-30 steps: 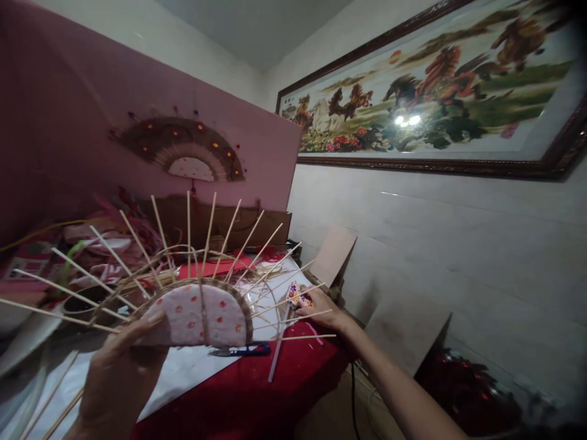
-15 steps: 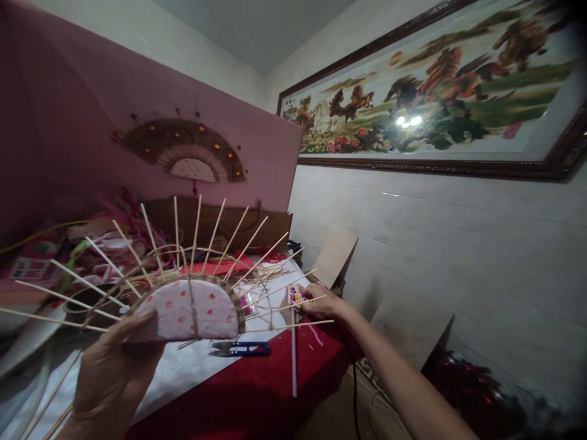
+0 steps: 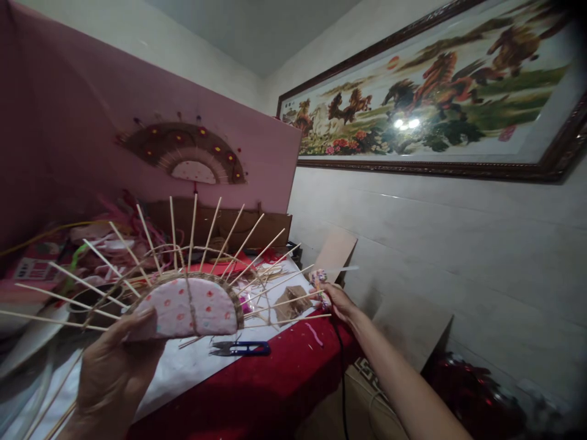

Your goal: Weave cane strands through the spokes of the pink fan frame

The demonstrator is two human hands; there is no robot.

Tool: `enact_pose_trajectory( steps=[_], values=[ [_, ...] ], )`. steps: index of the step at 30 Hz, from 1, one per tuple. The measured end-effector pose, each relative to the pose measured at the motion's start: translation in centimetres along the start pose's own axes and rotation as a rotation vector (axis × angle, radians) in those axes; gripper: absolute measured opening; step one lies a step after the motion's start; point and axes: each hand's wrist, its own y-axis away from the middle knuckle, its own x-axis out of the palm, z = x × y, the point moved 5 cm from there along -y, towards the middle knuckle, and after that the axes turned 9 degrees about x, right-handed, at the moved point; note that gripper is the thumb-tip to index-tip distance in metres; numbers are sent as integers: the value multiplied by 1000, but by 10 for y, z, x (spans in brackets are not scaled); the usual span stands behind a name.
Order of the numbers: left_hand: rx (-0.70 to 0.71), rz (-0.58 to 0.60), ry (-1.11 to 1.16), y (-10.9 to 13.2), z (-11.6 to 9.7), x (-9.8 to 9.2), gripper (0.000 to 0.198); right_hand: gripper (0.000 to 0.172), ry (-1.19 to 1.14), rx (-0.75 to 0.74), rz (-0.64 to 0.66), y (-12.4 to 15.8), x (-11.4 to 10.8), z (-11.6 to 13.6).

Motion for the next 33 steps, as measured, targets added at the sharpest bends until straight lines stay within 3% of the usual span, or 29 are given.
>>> enact_pose_trajectory(
  steps=[5,10,13,15,19,22,26,33],
  values=[
    [55,-29,-40,-1,3,-1,37,22,-241,-152,-75,40,-21,17],
    [80,11,-178,-3,16,-9,32,34,-403,-328,-159,115,-25,61],
    [85,34,-248,0,25,-14,33,37,-311,-235,-63,152,6,76],
    [75,89,-279,3,31,-13,33,35,-137,-145,98,166,41,80],
    [63,184,-309,10,38,-8,35,32,135,-103,303,170,104,81],
    [43,227,-319,13,41,-6,36,35,228,-179,338,158,130,83],
    [45,263,-338,13,42,-6,35,42,347,-266,305,144,145,86],
    [55,281,-381,17,46,-6,32,48,427,-253,287,137,157,86]
  ],
)
